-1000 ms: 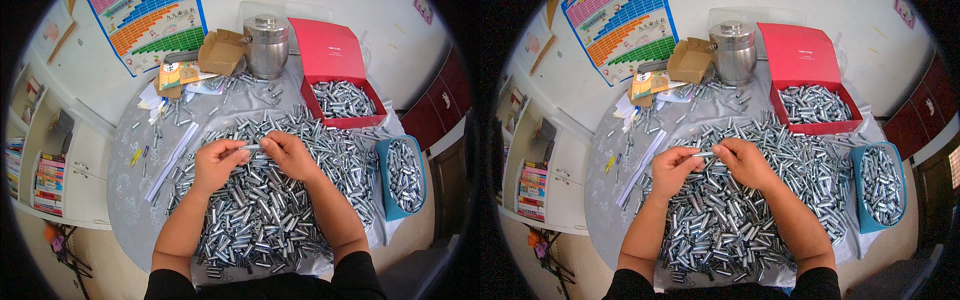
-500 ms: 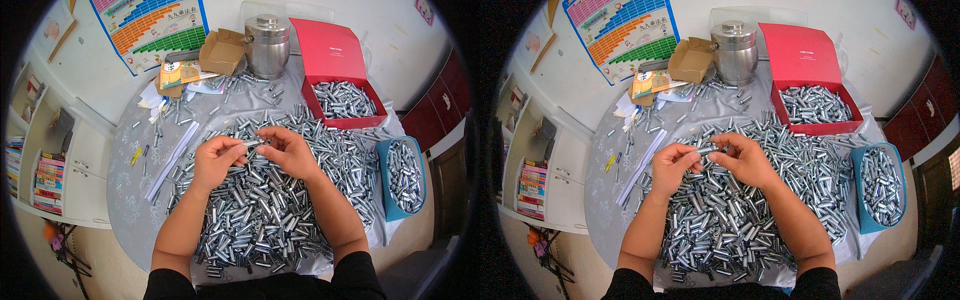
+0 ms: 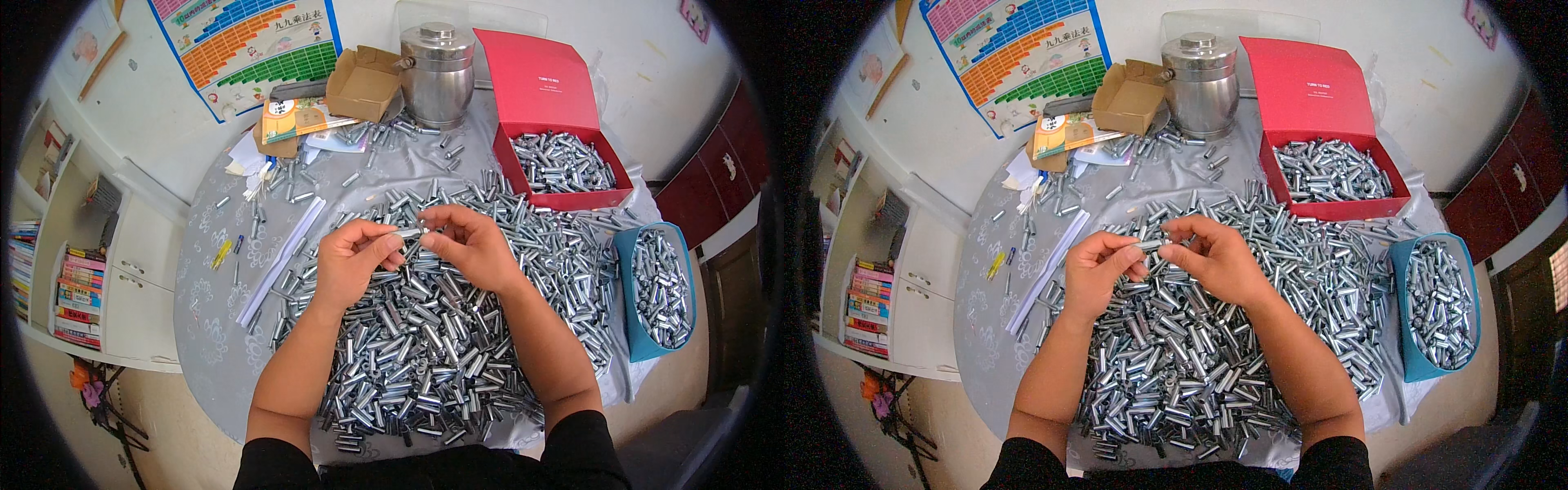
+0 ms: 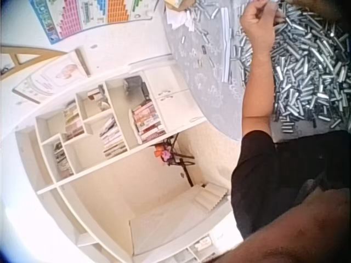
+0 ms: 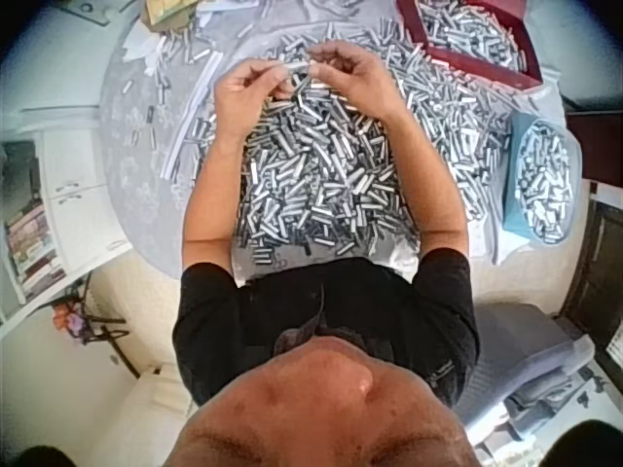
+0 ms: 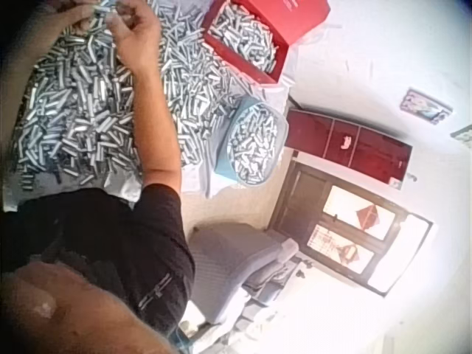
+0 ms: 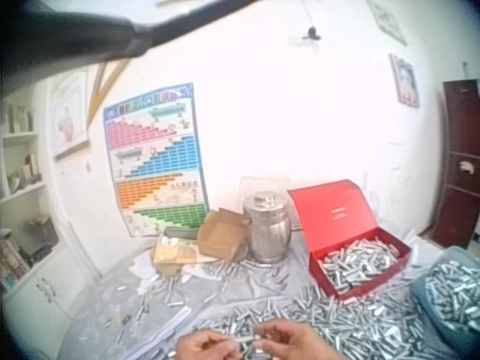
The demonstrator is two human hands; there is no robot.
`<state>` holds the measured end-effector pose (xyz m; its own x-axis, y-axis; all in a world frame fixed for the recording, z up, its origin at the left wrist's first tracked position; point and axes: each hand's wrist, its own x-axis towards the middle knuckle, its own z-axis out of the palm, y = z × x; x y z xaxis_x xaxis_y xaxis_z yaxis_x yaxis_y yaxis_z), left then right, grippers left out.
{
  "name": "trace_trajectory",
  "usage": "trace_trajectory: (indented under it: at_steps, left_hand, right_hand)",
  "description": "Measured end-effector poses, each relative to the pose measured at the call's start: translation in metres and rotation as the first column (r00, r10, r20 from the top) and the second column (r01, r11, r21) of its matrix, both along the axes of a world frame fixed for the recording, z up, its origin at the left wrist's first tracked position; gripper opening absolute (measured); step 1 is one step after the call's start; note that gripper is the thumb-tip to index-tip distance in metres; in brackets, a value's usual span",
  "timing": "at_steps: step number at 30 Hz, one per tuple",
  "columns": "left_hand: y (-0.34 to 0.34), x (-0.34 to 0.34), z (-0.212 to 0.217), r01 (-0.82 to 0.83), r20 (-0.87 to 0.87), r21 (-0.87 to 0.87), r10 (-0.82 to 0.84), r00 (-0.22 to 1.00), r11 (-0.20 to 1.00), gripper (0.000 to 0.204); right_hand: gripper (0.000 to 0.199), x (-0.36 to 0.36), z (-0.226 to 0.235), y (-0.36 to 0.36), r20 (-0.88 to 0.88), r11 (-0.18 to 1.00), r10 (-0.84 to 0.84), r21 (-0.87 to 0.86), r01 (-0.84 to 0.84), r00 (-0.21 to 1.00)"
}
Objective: The person sits at a table covered with a large pile of small, silver cylindrical metal parts. They repeatedly pick up two parts, one at a time, and fit them together by hand. The person continues this repetitive assembly process throughout the clip, handling the parts one by one without using any tools.
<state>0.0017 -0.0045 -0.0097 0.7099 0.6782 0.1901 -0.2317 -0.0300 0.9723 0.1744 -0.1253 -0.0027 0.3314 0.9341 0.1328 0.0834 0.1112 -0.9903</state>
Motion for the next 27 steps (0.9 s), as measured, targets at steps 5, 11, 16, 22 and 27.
trace_trajectory:
  at_steps: [5, 11, 16, 22, 27]
  left_hand:
    - [0.001, 0.0, -0.003, -0.003, 0.001, 0.006, 0.003, 1.0, 1.0, 0.013]
    - [0.002, 0.001, -0.003, 0.04, 0.011, 0.013, -0.04, 0.999, 0.999, 0.014]
    - [0.001, 0.0, -0.001, 0.016, 0.014, -0.013, -0.016, 1.0, 1.0, 0.014]
    - [0.001, 0.002, -0.002, -0.002, 0.019, -0.008, 0.002, 1.0, 1.0, 0.012]
    - [0.0, 0.001, -0.002, -0.017, 0.022, -0.022, 0.018, 1.0, 1.0, 0.011]
  right_hand:
    - [0.02, 0.001, -0.004, 0.001, -0.028, 1.0, 0.002, 0.023, -0.001, 1.0]
    - [0.02, 0.003, -0.003, 0.0, 0.019, 1.0, 0.022, 0.006, -0.022, 1.0]
    - [0.017, 0.005, 0.0, 0.0, 0.09, 0.995, 0.045, -0.098, -0.036, 0.995]
    - [0.02, 0.0, 0.004, -0.001, -0.081, 0.997, 0.014, -0.068, -0.02, 0.997]
    - [0.022, -0.004, 0.001, 0.001, -0.056, 1.0, -0.013, 0.028, 0.014, 0.998]
